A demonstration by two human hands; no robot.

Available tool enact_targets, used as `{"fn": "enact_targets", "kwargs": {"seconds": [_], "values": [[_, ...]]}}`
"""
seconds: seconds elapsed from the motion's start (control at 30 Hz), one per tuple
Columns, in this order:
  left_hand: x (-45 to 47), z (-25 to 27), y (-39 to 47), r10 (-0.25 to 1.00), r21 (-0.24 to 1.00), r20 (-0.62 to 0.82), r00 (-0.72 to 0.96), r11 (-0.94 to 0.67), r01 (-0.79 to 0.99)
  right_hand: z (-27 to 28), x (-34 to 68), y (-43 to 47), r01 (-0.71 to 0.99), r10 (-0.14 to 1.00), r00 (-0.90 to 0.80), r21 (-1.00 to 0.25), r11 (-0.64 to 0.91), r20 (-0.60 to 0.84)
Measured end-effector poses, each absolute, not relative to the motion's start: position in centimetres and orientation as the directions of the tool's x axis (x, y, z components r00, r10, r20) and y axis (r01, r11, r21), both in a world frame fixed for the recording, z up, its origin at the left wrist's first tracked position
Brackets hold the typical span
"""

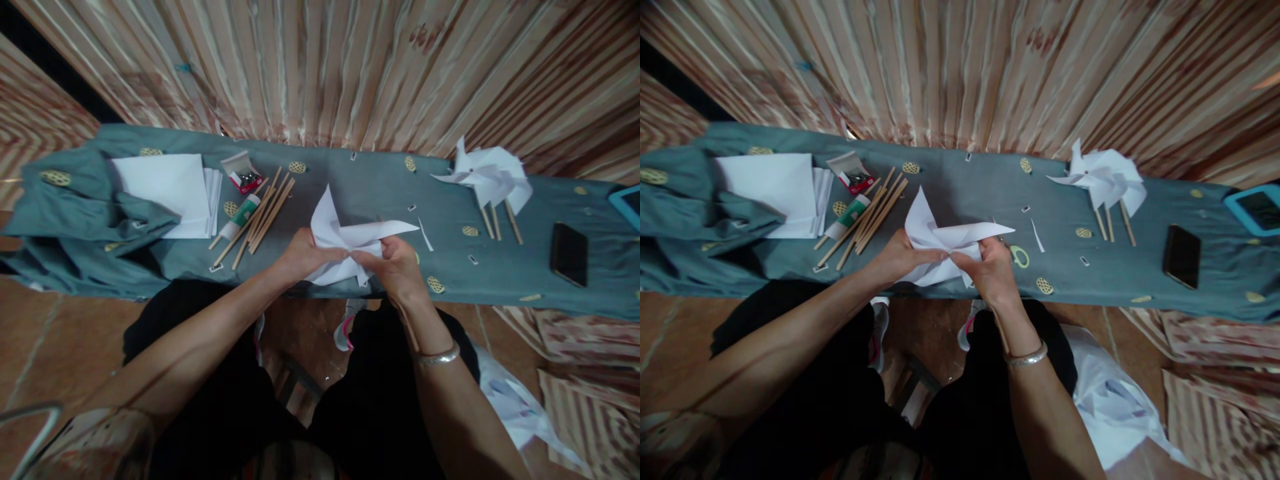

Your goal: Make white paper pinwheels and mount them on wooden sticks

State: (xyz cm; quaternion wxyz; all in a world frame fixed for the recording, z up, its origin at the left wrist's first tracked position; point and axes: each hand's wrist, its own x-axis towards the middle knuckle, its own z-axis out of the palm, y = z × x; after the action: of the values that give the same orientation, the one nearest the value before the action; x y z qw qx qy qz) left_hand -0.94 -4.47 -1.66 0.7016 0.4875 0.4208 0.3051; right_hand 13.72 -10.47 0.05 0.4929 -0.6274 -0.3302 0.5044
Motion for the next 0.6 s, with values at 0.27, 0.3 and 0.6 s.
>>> {"fn": "enact_targets", "kwargs": {"seconds": [0.27,0.3,0.6], "values": [[-0.74,-2.25,-4.56,0.881,0.957,-0.266,0.392,0.291,-0.005,-0.18,13.73,-10.45,-0.092,0.91,0.262,-0.947,-0.307,-0.321],[-0.74,-2.27,-4.59,0.878,0.956,-0.266,0.399,0.292,-0.005,-0.26,13.72,-10.45,-0.088,0.911,0.264,-0.948,-0.305,-0.318],[-1.04,-2.06,-4.3,0.85,0.953,-0.261,0.458,0.302,-0.018,0.01,13.68,-10.38,-0.116,0.902,0.287,-0.947,-0.301,-0.322]]}}
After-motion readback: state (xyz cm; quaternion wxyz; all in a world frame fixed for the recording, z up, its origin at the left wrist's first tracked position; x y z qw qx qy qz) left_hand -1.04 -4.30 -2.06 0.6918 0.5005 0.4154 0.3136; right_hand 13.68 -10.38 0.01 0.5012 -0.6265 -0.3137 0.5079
